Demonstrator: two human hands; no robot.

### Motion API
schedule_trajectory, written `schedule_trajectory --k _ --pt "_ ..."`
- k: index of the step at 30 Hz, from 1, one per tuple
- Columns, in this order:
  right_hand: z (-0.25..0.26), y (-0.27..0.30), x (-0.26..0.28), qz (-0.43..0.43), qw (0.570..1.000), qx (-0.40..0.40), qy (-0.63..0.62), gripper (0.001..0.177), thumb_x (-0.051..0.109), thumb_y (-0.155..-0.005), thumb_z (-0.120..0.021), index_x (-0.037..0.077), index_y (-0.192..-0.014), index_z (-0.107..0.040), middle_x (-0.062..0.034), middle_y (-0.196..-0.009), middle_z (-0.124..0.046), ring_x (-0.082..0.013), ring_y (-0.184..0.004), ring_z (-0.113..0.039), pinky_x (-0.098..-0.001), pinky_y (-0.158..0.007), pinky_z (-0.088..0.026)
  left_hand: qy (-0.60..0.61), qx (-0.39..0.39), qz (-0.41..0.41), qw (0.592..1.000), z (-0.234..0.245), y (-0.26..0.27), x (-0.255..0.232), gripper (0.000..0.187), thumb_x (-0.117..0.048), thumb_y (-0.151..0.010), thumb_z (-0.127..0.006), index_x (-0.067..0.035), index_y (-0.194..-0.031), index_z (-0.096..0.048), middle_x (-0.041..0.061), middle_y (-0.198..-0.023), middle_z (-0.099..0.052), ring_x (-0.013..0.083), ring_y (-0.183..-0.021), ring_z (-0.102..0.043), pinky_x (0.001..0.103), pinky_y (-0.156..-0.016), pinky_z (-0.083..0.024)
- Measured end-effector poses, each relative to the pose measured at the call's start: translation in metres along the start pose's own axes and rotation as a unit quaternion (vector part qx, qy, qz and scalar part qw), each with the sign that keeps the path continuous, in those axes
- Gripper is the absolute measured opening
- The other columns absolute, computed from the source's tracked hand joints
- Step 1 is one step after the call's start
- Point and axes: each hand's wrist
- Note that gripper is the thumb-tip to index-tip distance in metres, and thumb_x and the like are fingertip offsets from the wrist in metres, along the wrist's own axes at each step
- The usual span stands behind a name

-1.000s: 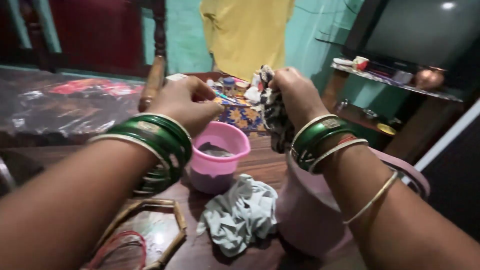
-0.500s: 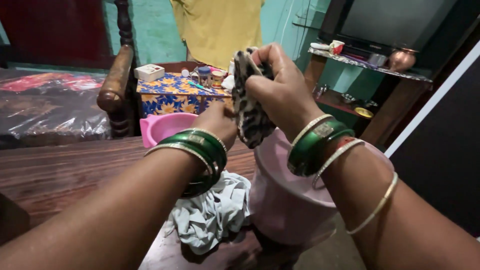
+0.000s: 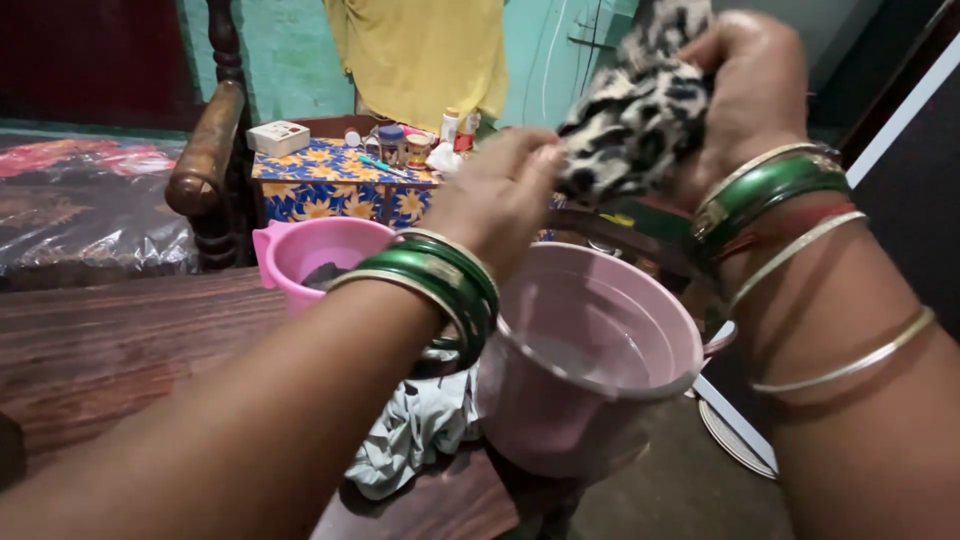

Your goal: The person wipes a red and black electronic device with a patterned cloth on a wooden table. They rotate the device to clean multiple sides and then dip the cloth into a pink bucket of water.

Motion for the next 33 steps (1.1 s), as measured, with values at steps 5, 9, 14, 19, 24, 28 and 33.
schedule_trajectory --k 5,9,14,19,24,28,33 --pt "0.004 0.040 -0.028 -0.361 0.929 0.058 -0.055 0.017 0.015 -0.072 -0.052 0.006 -0.083 -0.062 -0.0097 -0.076 -0.068 -0.0283 -0.072 -0.067 -0.0479 -0.079 -0.060 -0.080 0.218 0.211 0.950 0.003 0.009 -0.032 0.067 -0.058 -0.101 -0.033 -0.007 -0.114 -0.074 0.022 -0.114 -0.075 0.0373 -0.116 -0.067 0.046 -0.104 -0.047" --pt "0.006 0.081 -0.080 -0.418 0.903 0.094 -0.038 0.012 0.012 -0.075 -0.055 0.004 -0.081 -0.062 -0.0126 -0.079 -0.070 -0.0310 -0.071 -0.068 -0.0463 -0.074 -0.060 -0.101 0.179 0.278 0.938 0.009 0.019 -0.024 0.053 -0.051 -0.097 -0.045 -0.011 -0.116 -0.075 0.022 -0.116 -0.073 0.0381 -0.115 -0.067 0.047 -0.103 -0.047" --pt "0.002 0.074 -0.099 -0.449 0.881 0.127 -0.079 0.013 0.013 -0.074 -0.054 0.006 -0.079 -0.063 -0.0126 -0.073 -0.069 -0.0283 -0.066 -0.068 -0.0434 -0.067 -0.060 -0.084 0.126 0.273 0.950 -0.019 0.014 -0.009 0.046 -0.043 -0.091 -0.058 -0.010 -0.121 -0.069 0.022 -0.117 -0.071 0.0376 -0.116 -0.066 0.046 -0.101 -0.049" --pt "0.031 0.035 -0.116 -0.282 0.948 0.136 0.051 0.014 0.009 -0.082 -0.060 -0.002 -0.087 -0.066 -0.0109 -0.075 -0.067 -0.0252 -0.065 -0.064 -0.0411 -0.060 -0.053 0.036 0.068 0.263 0.962 -0.068 -0.002 0.003 0.053 -0.037 -0.090 -0.061 -0.004 -0.131 -0.058 0.025 -0.126 -0.066 0.0363 -0.122 -0.063 0.043 -0.104 -0.047" --pt "0.054 0.013 -0.184 -0.202 0.912 0.302 0.189 0.021 0.005 -0.087 -0.067 -0.001 -0.106 -0.072 -0.0062 -0.091 -0.074 -0.0170 -0.077 -0.068 -0.0309 -0.068 -0.055 0.066 0.080 0.365 0.925 -0.091 0.009 0.020 0.057 -0.038 -0.088 -0.062 -0.004 -0.133 -0.056 0.026 -0.131 -0.064 0.0382 -0.126 -0.061 0.042 -0.108 -0.045" --pt "0.048 0.031 -0.212 -0.274 0.735 0.468 0.407 0.027 0.005 -0.088 -0.063 0.009 -0.112 -0.073 -0.0099 -0.097 -0.075 -0.0228 -0.082 -0.070 -0.0387 -0.069 -0.057 0.105 0.087 0.388 0.912 -0.087 0.009 0.041 0.059 -0.039 -0.090 -0.057 0.000 -0.135 -0.055 0.029 -0.135 -0.061 0.0414 -0.128 -0.060 0.044 -0.110 -0.043" --pt "0.048 0.060 -0.234 -0.336 0.590 0.531 0.507 0.024 0.011 -0.088 -0.067 0.008 -0.110 -0.075 -0.0139 -0.099 -0.075 -0.0269 -0.085 -0.071 -0.0428 -0.074 -0.057 -0.025 0.158 0.275 0.948 -0.096 -0.002 0.065 0.050 -0.033 -0.101 -0.040 0.001 -0.131 -0.062 0.032 -0.136 -0.060 0.0435 -0.129 -0.059 0.048 -0.111 -0.041"
Point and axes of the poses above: each hand's wrist, its own y-axis away from the middle knuckle, its own z-axis out of the back of the hand, x = y × z
